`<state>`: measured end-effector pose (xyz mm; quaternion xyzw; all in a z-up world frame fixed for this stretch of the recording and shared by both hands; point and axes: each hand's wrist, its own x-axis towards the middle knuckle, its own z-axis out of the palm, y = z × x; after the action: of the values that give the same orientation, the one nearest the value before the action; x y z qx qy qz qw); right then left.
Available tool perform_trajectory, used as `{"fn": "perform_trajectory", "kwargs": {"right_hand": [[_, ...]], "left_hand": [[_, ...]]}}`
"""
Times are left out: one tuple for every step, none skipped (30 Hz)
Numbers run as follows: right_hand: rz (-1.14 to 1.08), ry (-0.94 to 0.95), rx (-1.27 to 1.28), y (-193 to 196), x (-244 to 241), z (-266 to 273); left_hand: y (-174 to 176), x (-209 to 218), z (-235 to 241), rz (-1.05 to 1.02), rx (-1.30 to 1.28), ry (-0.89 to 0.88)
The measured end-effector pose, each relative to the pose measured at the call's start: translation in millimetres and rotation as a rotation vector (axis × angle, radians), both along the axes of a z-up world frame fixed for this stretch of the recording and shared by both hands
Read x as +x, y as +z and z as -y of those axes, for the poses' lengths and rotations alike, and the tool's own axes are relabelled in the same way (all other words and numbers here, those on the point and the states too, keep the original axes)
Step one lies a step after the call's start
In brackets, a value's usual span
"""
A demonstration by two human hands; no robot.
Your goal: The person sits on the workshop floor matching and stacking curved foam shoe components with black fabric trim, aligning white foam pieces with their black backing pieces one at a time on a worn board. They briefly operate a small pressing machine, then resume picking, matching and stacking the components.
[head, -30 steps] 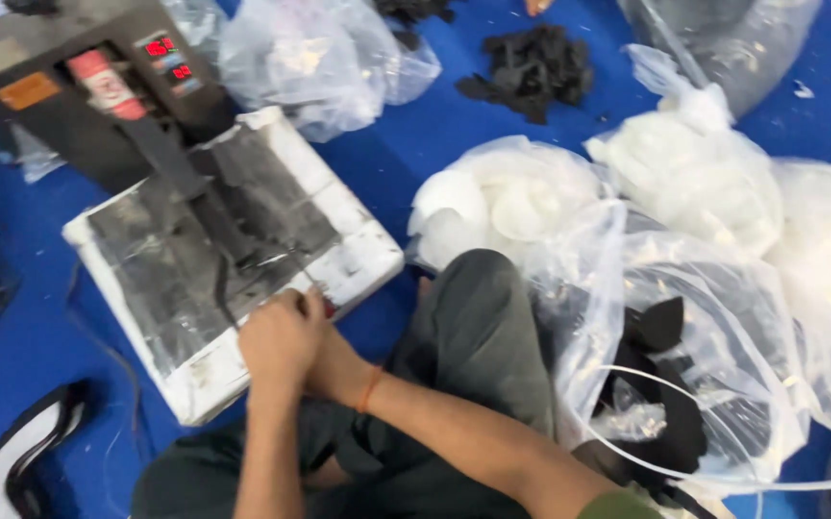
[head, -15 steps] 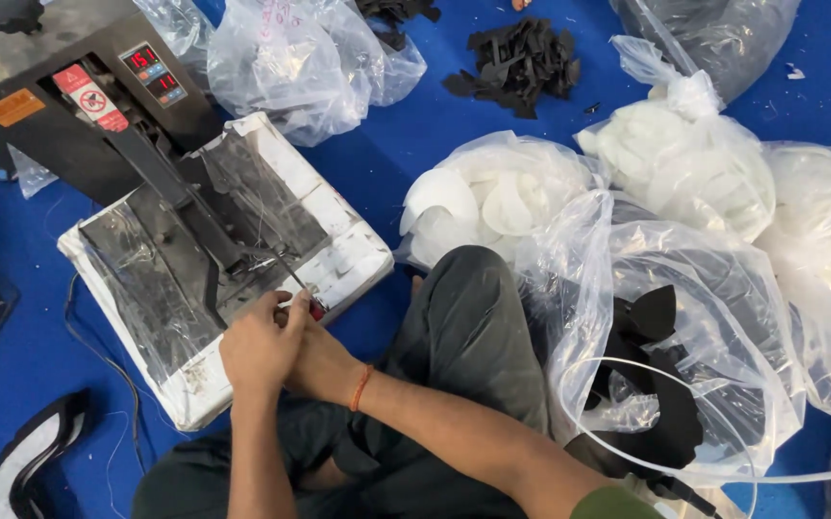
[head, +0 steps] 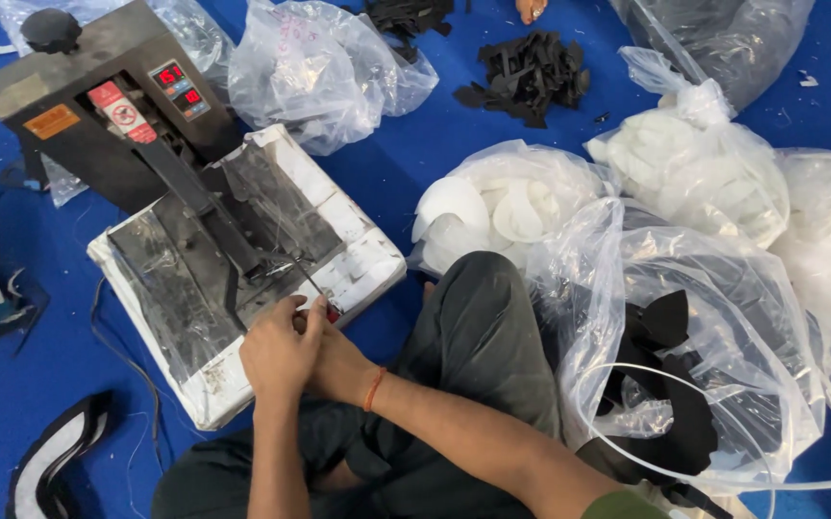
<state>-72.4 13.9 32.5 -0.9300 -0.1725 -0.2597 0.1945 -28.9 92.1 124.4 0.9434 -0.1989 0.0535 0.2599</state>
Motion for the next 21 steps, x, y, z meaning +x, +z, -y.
{"fn": "perform_trajectory", "kwargs": {"right_hand": [[-0.006, 0.004, 0.007, -1, 0, -1], [-0.004, 0.015, 0.008, -1, 0, -1], [-0.010, 0.009, 0.014, -1, 0, -1], [-0.018, 0.004, 0.021, -2, 0, -2], [-0.017, 0.015, 0.022, -1, 0, -2], [-0.022, 0.010, 0.027, 0, 0, -2], [-0.026, 0.005, 0.031, 1, 0, -1], [-0.026, 0.019, 0.032, -2, 0, -1], [-0.029, 0.015, 0.045, -4, 0, -1], [-0.032, 0.015, 0.059, -7, -1, -1], [-0.033, 0.032, 0.061, -6, -1, 2], [-0.015, 0.040, 0.084, -5, -1, 3], [0.003, 0.048, 0.108, -5, -1, 3], [0.001, 0.084, 0.116, -7, 0, 4], [-0.022, 0.050, 0.077, -10, 1, 4], [-0.043, 0.024, 0.038, -13, 3, 2], [-0.044, 0.069, 0.047, -20, 2, 4], [-0.024, 0.047, -0.004, -27, 3, 6], [-0.002, 0.026, -0.054, -34, 5, 8], [-0.003, 0.078, -0.053, -31, 3, 8], [-0.009, 0.065, 0.002, -27, 3, 7]], "left_hand": [[1, -1, -1, 0.015, -0.014, -0.003], [1, -1, -1, 0.017, -0.013, 0.007], [1, -2, -1, 0.028, -0.024, -0.008], [1, -2, -2, 0.038, -0.034, -0.023], [1, -3, -2, 0.039, -0.032, -0.011], [1, -4, -2, 0.082, -0.058, -0.028], [1, -5, -2, 0.126, -0.084, -0.044], [-2, -5, -3, 0.127, -0.082, -0.030], [-4, -5, -4, 0.170, -0.111, -0.055], [-7, -5, -5, 0.212, -0.137, -0.078], [-9, -5, -4, 0.213, -0.133, -0.061], [-11, -5, -5, 0.206, -0.140, -0.079], [-13, -4, -6, 0.200, -0.148, -0.097], [-15, -5, -6, 0.201, -0.136, -0.062], [-17, -5, -6, 0.217, -0.159, -0.091], [-19, -4, -8, 0.235, -0.179, -0.113], [-18, -6, -8, 0.237, -0.164, -0.070], [-18, -7, -8, 0.234, -0.186, -0.087], [-18, -7, -8, 0.231, -0.207, -0.103], [-18, -8, -8, 0.234, -0.200, -0.052], [-19, -9, -9, 0.249, -0.211, -0.061]]}}
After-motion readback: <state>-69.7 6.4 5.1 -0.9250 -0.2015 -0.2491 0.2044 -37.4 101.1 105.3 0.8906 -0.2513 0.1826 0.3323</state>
